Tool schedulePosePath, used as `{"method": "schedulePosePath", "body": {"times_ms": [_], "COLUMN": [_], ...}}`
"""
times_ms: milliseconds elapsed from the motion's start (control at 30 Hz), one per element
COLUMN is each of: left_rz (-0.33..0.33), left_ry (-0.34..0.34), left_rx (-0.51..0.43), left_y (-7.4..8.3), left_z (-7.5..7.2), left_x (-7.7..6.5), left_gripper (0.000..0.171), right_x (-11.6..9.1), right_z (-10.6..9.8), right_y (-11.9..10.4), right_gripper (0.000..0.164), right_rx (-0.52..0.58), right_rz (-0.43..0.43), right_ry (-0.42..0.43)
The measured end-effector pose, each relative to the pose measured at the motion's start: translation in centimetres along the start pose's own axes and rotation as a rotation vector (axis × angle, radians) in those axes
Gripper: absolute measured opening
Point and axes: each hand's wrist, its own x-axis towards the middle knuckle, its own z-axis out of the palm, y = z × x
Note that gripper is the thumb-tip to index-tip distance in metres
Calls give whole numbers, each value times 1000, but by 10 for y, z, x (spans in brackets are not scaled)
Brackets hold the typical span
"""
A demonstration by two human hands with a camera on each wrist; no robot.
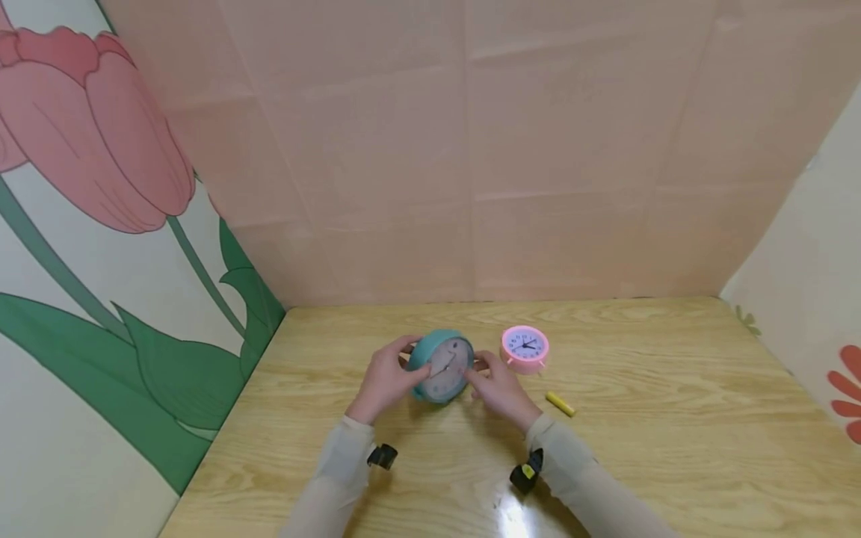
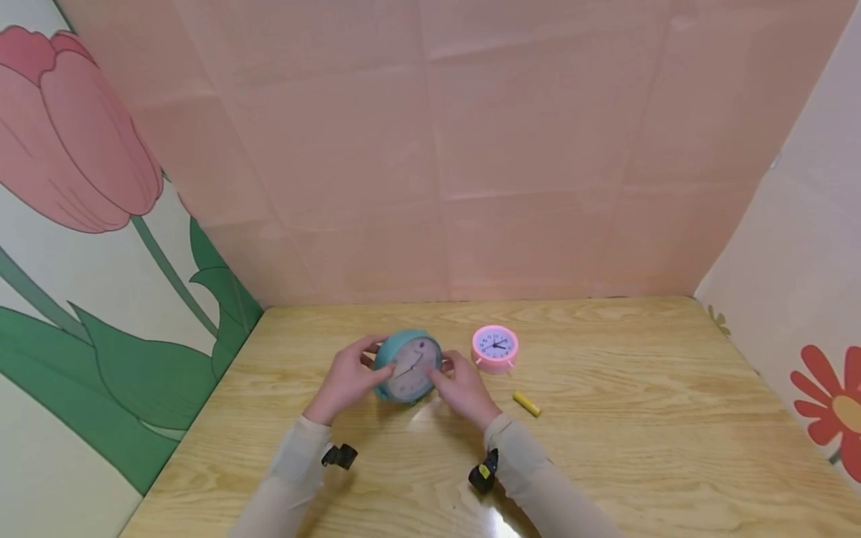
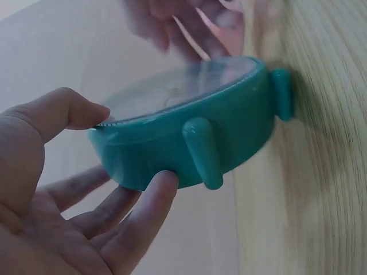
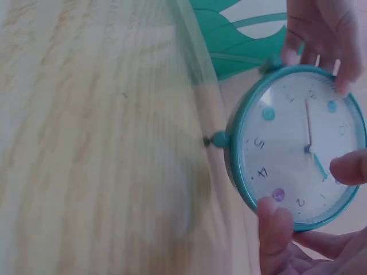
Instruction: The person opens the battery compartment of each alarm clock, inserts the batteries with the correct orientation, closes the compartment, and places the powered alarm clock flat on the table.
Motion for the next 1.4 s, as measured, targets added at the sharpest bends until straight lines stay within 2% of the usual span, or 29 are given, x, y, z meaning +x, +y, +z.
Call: {"method": "schedulePosePath", "body": {"times_ms": [233,467,600,867,1167,1400], "left_rz": [1,0,-12,-28,-34,-46], "left_ry": [27,105,128,114,88,92], "left_rx": [-85,-61,-63,-61,-69,-93], "left_y": [-18,-38,-44,-53,-56,-57], "left_z": [-4,2,4,7,9,9], "left_x": [10,23,28,34,37,40], "left_gripper": [55,58,59,60,63,65], "right_x": [1,-1,-2,-2,0,1], "right_z": [-1,4,5,4,2,0], "right_y": [-7,-8,-9,-9,-11,-13], "right_gripper": [52,61,63,58,60,63], "right_rx": [-56,-97,-99,-129,-164,-194], "right_rz": [-94,-160,-178,-197,-183,-177], "right_ry": [84,117,118,122,92,41]}}
